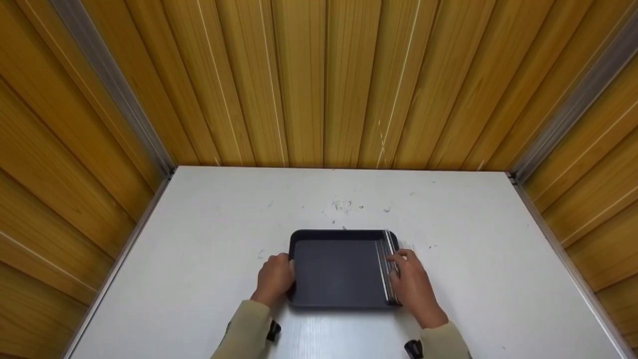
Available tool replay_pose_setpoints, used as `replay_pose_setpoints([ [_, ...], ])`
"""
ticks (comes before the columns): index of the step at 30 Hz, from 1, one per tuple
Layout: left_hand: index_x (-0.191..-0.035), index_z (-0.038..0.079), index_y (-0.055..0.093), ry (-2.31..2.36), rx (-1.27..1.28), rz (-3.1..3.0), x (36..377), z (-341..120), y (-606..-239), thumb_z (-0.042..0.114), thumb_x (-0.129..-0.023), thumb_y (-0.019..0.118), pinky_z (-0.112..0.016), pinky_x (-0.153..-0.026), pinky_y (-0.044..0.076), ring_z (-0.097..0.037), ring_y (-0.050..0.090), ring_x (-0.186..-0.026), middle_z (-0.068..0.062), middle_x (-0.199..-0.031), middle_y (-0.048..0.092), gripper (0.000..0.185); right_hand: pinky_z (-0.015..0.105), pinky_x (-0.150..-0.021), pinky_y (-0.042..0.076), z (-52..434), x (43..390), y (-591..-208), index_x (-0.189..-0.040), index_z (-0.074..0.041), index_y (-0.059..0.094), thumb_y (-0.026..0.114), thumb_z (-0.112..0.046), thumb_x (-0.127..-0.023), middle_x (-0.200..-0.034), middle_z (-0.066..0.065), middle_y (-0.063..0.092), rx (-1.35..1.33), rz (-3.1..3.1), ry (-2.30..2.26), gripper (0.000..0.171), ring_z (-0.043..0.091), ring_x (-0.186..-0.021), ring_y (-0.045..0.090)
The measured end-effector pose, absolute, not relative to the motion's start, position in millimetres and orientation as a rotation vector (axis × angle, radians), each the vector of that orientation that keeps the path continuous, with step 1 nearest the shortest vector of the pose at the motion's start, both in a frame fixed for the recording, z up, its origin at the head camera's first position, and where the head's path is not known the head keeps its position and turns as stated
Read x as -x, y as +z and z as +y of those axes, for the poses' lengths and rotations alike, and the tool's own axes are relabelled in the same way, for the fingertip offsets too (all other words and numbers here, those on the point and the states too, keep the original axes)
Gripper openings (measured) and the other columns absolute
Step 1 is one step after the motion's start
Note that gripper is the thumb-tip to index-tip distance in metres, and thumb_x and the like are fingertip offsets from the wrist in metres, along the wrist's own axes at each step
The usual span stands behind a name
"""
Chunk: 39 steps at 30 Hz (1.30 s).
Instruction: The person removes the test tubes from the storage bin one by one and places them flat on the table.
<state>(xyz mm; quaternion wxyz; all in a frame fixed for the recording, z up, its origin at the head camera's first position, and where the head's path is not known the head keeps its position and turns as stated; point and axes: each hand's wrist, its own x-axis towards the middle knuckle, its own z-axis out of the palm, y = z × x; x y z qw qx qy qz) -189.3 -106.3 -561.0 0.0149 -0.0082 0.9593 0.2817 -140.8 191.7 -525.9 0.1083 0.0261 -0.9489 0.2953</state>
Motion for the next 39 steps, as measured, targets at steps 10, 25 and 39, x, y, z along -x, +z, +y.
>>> replay_pose_setpoints([
  [10, -0.088, 0.000, 0.067, 0.875, 0.010, 3.020, 187, -105, -560, 0.017, -0.094, 0.057, -0.040, -0.058, 0.049, -0.025, 0.066, -0.068, -0.014, -0.081, 0.069, 0.021, 0.036, -0.071, 0.048, 200, 142, -527, -0.109, -0.004, 0.069, 0.061, 0.005, -0.084, -0.120, 0.016, 0.057, -0.049, -2.786, 0.854, 0.028, 0.023, -0.090, 0.059],
  [25, -0.092, 0.000, 0.068, 0.863, 0.040, 2.991, 190, -106, -561, 0.017, -0.094, 0.057, -0.039, -0.058, 0.048, -0.022, 0.064, -0.066, -0.014, -0.081, 0.070, 0.020, 0.044, -0.079, 0.052, 211, 141, -530, -0.111, -0.002, 0.066, 0.059, 0.005, -0.086, -0.123, 0.021, 0.054, 0.014, -2.797, 0.859, 0.027, 0.032, -0.098, 0.064],
  [39, -0.092, 0.000, 0.068, 0.844, 0.008, 3.028, 188, -105, -563, 0.017, -0.093, 0.058, -0.042, -0.060, 0.050, -0.028, 0.067, -0.071, -0.016, -0.083, 0.070, 0.020, 0.045, -0.078, 0.052, 220, 140, -537, -0.113, -0.001, 0.065, 0.059, 0.004, -0.087, -0.123, 0.021, 0.054, 0.050, -2.807, 0.852, 0.027, 0.033, -0.098, 0.064],
])
